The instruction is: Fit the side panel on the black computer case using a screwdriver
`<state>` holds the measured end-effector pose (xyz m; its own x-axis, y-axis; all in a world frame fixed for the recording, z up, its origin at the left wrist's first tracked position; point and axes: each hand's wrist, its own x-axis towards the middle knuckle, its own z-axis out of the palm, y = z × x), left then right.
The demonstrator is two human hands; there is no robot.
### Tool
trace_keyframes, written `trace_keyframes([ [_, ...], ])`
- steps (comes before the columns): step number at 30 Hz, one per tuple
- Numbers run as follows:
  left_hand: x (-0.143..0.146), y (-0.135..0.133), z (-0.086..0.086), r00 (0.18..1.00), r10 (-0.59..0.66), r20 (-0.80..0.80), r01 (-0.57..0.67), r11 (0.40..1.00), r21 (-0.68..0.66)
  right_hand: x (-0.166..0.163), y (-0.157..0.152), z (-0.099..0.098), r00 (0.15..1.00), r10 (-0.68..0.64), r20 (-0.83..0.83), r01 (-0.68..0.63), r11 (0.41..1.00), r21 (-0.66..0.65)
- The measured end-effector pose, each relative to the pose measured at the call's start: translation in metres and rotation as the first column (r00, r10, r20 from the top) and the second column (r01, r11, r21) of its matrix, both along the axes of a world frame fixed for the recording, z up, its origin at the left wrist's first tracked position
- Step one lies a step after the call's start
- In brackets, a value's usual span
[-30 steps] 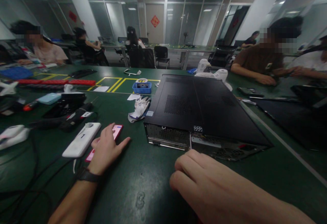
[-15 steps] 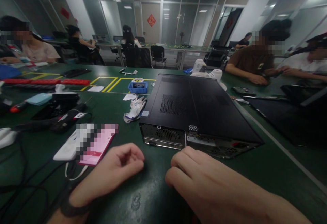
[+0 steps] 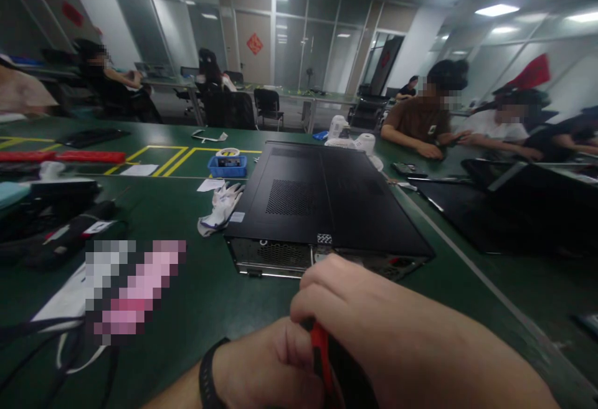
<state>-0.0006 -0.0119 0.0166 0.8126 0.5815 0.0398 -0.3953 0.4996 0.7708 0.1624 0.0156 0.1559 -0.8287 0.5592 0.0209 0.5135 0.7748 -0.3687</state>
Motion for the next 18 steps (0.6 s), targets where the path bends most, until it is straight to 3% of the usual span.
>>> trace_keyframes([
  [2, -0.002, 0.001, -0.003, 1.0, 0.003, 0.006, -0.003, 1.0, -0.027, 0.01, 0.013, 0.003, 0.993, -0.089, -0.078, 0.085, 0.995, -0.048],
  [5, -0.005, 0.003, -0.009, 1.0, -0.008, -0.024, 0.007, 1.0, -0.024, 0.015, 0.044, -0.003, 0.945, -0.256, -0.203, 0.261, 0.965, -0.001],
  [9, -0.005, 0.004, -0.019, 0.992, -0.044, -0.117, 0.043, 0.999, -0.01, 0.006, 0.091, -0.032, 0.77, -0.509, -0.385, 0.57, 0.82, 0.056],
  [11, -0.005, 0.002, -0.024, 0.99, -0.05, -0.128, 0.048, 0.999, -0.024, 0.0, 0.107, -0.046, 0.699, -0.585, -0.412, 0.663, 0.746, 0.066],
  [13, -0.005, -0.002, -0.026, 0.991, -0.045, -0.124, 0.036, 0.997, -0.072, -0.004, 0.116, -0.055, 0.664, -0.623, -0.414, 0.711, 0.698, 0.091],
  [18, -0.003, -0.013, -0.026, 0.995, 0.057, -0.079, -0.07, 0.98, -0.185, -0.01, 0.116, -0.059, 0.678, -0.639, -0.364, 0.723, 0.67, 0.171],
])
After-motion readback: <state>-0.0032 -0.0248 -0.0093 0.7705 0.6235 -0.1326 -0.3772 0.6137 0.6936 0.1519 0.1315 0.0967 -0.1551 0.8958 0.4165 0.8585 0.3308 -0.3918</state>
